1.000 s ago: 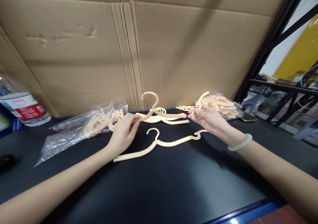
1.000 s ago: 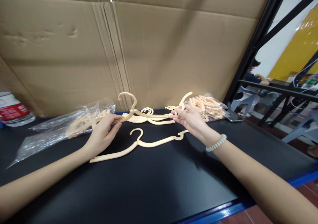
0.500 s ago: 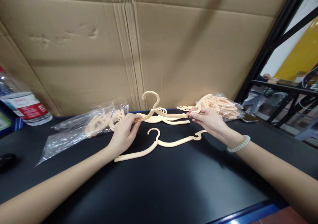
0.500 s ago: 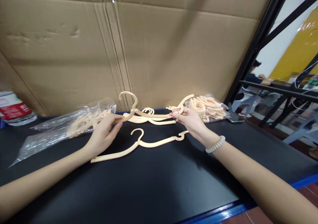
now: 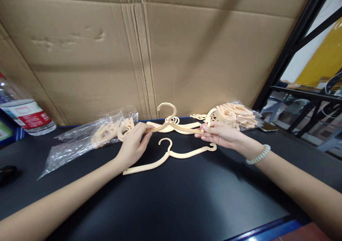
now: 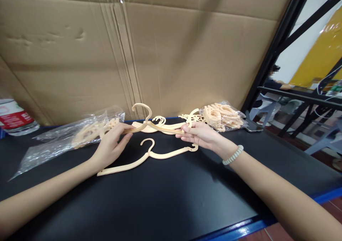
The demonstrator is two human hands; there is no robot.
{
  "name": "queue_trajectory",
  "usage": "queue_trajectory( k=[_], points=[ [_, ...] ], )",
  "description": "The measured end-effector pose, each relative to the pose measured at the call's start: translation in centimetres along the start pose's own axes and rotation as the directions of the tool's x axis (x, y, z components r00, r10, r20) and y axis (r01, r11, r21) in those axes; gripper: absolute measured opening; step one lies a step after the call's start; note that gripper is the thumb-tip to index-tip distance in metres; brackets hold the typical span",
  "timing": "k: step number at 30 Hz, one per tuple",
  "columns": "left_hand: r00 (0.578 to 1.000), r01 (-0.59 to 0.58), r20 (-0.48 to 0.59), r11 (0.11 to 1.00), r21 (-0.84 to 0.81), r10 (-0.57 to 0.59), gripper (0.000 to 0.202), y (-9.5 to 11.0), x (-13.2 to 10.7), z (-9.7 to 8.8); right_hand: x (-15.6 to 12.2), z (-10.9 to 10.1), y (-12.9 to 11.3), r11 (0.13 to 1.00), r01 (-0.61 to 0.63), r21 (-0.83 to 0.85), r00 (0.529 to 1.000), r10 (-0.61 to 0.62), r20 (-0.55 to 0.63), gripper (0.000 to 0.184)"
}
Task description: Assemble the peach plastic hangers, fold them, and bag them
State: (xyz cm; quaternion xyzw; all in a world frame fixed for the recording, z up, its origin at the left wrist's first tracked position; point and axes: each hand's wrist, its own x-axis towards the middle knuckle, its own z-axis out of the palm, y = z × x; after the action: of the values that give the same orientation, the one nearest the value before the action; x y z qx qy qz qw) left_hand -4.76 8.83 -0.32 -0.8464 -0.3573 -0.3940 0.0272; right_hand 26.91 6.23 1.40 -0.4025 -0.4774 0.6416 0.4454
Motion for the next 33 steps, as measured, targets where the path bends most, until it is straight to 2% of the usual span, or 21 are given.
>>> queue_trajectory(
  k=[9, 18, 24, 30, 33],
  points=[
    [1.0, 0.011, -0.003, 1.0, -0.003, -0.011, 0.015, 0.1, 0.0, 0.0, -0.3, -0.1, -0.5, 0.996, -0.061, 0.063, 0.997, 0.059, 0.04, 0.015],
    [1.0, 0.0, -0.004, 1.0, -0.003, 0.0, 0.014, 0.0, 0.0, 0.0, -0.1, -0.5, -0.4, 0.998, -0.036, 0.055, 0.999, 0.034, 0.036, 0.017],
    [1.0, -0.014, -0.008, 1.0, -0.002, 0.014, 0.014, 0.1, 0.0, 0.0, 0.0, -0.1, -0.2, 0.995, -0.03, 0.091, 0.999, 0.031, -0.014, 0.017],
    [1.0, -0.003, -0.006, 1.0, -0.003, 0.003, 0.014, -0.1, 0.0, 0.0, 0.1, 0.7, 0.2, 0.997, 0.058, 0.053, 0.984, -0.048, -0.174, 0.018],
    [1.0, -0.019, -0.01, 1.0, -0.017, 0.019, 0.013, -0.1, 0.0, 0.0, -0.1, 1.1, 0.2, 0.993, 0.101, 0.053, 0.979, -0.089, -0.181, 0.014]
  ],
)
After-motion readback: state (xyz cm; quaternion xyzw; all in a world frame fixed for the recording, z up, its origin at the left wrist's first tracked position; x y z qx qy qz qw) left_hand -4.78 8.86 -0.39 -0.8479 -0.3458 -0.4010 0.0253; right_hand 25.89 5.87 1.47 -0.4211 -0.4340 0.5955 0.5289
